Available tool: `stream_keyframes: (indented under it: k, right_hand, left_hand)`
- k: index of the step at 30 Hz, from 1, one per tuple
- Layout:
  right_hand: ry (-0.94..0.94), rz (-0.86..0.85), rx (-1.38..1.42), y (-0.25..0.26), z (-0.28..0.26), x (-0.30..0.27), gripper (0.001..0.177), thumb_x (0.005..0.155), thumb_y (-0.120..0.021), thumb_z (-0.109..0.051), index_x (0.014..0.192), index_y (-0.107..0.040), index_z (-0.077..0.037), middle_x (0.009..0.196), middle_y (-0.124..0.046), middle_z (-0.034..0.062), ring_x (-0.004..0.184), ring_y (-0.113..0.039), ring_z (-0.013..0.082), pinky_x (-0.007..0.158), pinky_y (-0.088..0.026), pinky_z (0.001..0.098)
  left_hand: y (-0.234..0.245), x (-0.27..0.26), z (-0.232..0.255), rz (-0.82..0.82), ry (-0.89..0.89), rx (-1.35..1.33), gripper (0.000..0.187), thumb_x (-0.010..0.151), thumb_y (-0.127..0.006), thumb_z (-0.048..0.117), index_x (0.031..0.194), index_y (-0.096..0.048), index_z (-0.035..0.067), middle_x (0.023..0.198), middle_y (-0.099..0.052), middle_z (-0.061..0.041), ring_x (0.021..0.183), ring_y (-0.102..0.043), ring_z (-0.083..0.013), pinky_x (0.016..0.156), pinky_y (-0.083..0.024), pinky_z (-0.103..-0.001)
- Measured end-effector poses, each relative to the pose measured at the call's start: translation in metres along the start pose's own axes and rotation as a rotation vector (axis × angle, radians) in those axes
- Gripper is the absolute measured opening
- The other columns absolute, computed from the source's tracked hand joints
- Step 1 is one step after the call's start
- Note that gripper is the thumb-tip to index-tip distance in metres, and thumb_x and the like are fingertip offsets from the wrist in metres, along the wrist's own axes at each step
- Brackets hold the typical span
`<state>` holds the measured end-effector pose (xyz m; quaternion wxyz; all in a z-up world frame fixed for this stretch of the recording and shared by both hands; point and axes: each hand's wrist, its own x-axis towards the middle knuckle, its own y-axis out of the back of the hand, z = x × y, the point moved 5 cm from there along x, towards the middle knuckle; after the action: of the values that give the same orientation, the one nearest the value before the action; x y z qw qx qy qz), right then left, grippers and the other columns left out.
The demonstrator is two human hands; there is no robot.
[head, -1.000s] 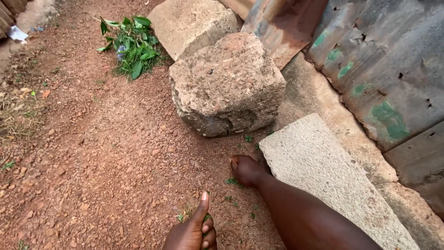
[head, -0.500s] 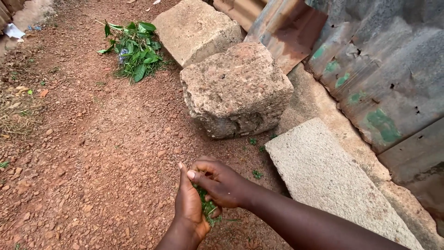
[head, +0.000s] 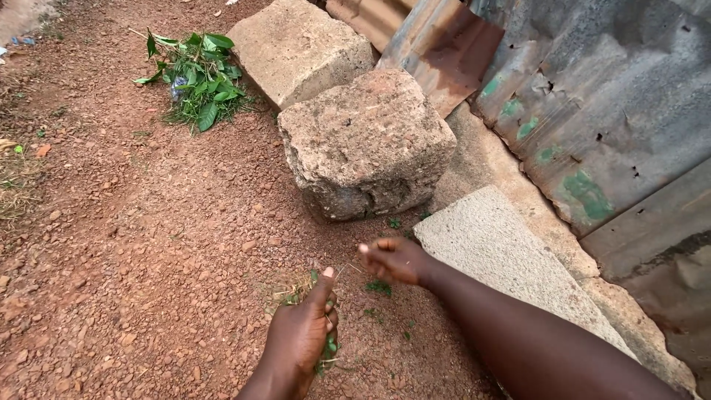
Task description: Pulling small weeds from the ground by hand and using a machete to clear growth near structures.
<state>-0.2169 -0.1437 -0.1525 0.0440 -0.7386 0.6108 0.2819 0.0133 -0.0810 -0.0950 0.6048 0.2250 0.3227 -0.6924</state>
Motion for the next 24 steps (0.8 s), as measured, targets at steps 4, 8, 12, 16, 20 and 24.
stream_keyframes:
  k: [4,8,12,16,20,24]
  right_hand:
    - [-0.204,0.072,-1.062,0.007,0.061,0.01,0.044,0.107,-0.047,-0.044,0.118,-0.059,-0.004,0.093,-0.07,0.0119,0.075,-0.065,0.0245,0.076,-0.059,0.0414]
    - [-0.246,0.237,-1.083,-0.002,0.07,0.013,0.061,0.109,-0.027,-0.031,0.155,-0.02,0.007,0.077,-0.065,0.009,0.06,-0.06,0.0229,0.053,-0.052,0.0388]
    - [-0.462,0.356,-0.821,0.008,0.102,0.025,0.051,0.109,-0.032,-0.043,0.14,-0.037,-0.002,0.103,-0.071,0.0188,0.082,-0.068,0.0294,0.07,-0.055,0.0433]
    - [-0.47,0.311,-0.784,0.009,0.117,0.018,0.056,0.11,-0.032,-0.048,0.135,-0.044,0.0,0.099,-0.071,0.0201,0.082,-0.072,0.03,0.074,-0.061,0.0437]
    - [-0.298,0.415,-0.849,0.021,0.134,0.04,0.038,0.102,-0.041,-0.027,0.121,-0.05,0.004,0.104,-0.071,0.0275,0.091,-0.073,0.0438,0.081,-0.058,0.0546]
    - [-0.373,0.281,-0.703,0.013,0.1,0.006,0.038,0.109,-0.028,-0.023,0.133,-0.052,-0.006,0.106,-0.068,0.0164,0.085,-0.067,0.0277,0.08,-0.056,0.0468]
  left_hand:
    - [-0.008,-0.031,0.005,-0.092,0.085,0.056,0.062,0.103,-0.062,0.054,0.072,-0.056,0.001,0.06,-0.048,-0.011,0.046,-0.041,-0.0233,0.046,-0.036,-0.041]
    - [-0.018,-0.076,0.018,-0.13,0.076,0.099,0.052,0.11,-0.058,0.037,0.074,-0.055,-0.001,0.059,-0.046,-0.012,0.046,-0.042,-0.0258,0.051,-0.044,-0.045]
    - [-0.006,-0.083,0.005,0.175,0.107,-0.045,0.052,0.092,-0.086,0.027,0.063,-0.059,-0.007,0.055,-0.056,-0.023,0.043,-0.053,-0.0353,0.051,-0.049,-0.047]
    - [-0.025,-0.068,-0.001,-0.182,0.039,-0.212,0.047,0.108,-0.064,0.027,0.074,-0.053,-0.004,0.052,-0.039,-0.013,0.034,-0.032,-0.0252,0.04,-0.037,-0.046]
    - [-0.044,-0.063,0.023,-0.091,0.232,-0.034,0.058,0.101,-0.074,0.046,0.071,-0.054,0.001,0.055,-0.041,-0.012,0.048,-0.042,-0.025,0.055,-0.036,-0.04]
    - [-0.049,-0.049,0.011,-0.129,0.193,0.023,0.053,0.104,-0.065,0.047,0.078,-0.06,0.001,0.059,-0.046,-0.009,0.047,-0.043,-0.0223,0.048,-0.038,-0.04]
